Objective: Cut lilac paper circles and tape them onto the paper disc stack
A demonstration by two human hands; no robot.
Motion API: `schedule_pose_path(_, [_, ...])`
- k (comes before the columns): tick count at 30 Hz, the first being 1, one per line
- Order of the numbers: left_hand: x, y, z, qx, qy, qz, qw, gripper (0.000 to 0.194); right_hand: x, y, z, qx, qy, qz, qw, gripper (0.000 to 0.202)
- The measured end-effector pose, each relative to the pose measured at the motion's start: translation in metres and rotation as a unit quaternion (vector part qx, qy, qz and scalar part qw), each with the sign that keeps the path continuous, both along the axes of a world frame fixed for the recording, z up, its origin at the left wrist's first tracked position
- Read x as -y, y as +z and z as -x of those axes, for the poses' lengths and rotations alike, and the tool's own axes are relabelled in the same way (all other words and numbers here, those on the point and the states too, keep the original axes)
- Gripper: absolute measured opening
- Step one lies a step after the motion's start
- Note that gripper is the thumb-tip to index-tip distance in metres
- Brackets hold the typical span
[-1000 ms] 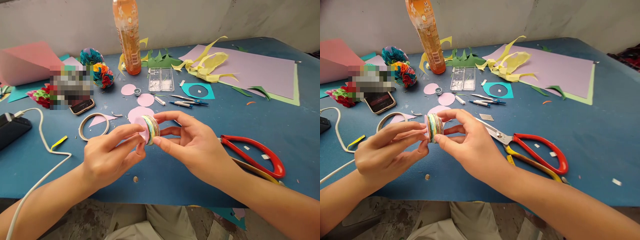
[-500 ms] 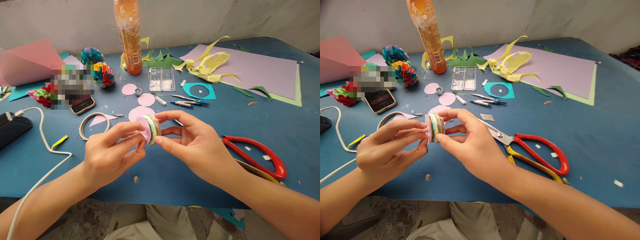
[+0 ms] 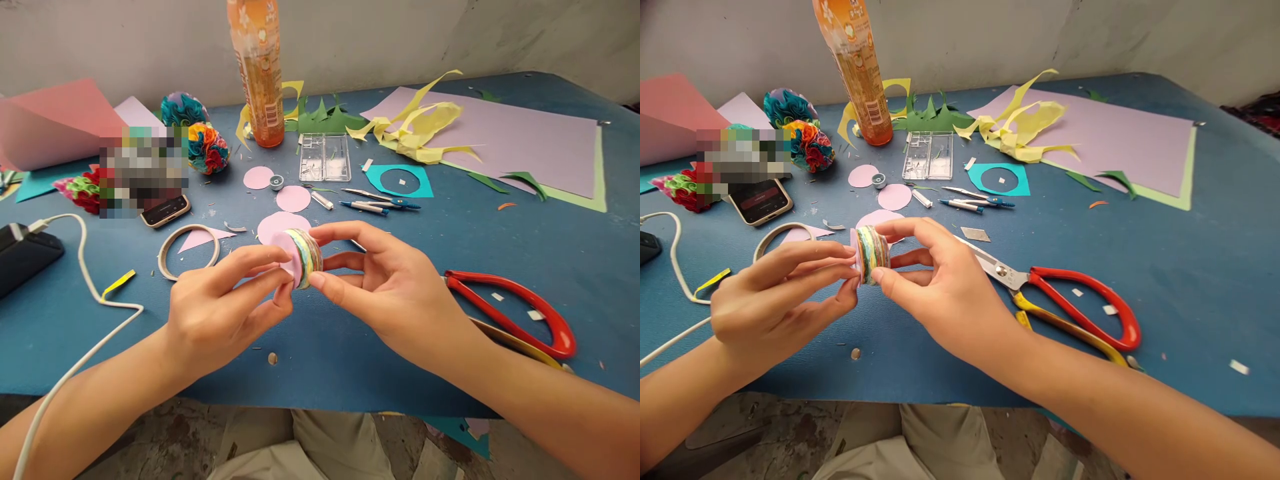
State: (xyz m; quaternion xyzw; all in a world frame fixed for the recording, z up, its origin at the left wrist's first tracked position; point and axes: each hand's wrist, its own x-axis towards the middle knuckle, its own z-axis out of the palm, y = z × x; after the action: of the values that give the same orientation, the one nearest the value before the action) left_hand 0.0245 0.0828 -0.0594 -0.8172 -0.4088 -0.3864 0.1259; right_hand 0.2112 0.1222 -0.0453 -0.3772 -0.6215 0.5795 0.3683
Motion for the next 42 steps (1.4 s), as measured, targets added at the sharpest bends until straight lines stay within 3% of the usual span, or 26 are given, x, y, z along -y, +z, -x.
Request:
schedule_pose_path(12, [0.0018,-0.0014,-0.0014,0.006,0.014,-0.005,1.000,0.015,-0.0007,-0.0023,-0.0008,0.020,0.009,-0.028,0.999,0.029])
schedule_pose_path(19, [0.0026,-0.0037,-0.0021,-0.037,0.020,-0.044,0.998,0.018,-0.0006,-0.0050,0.0029,0.012,0.030,0.030,0.999,0.031])
schedule_pose_path(24, [0.0032,-0.0041,-0.0037,-0.042,0.024,-0.049,0.998,0.017,-0.0001,-0.0044,0.0031,0.012,0.020,0.022,0.999,0.028])
schedule_pose_path(42, [0.0029,-0.0022,-0.0065,0.069,-0.018,0.048,0.996,0.018,-0.0017,-0.0058,0.0010,0.020,0.002,-0.021,1.000,0.028])
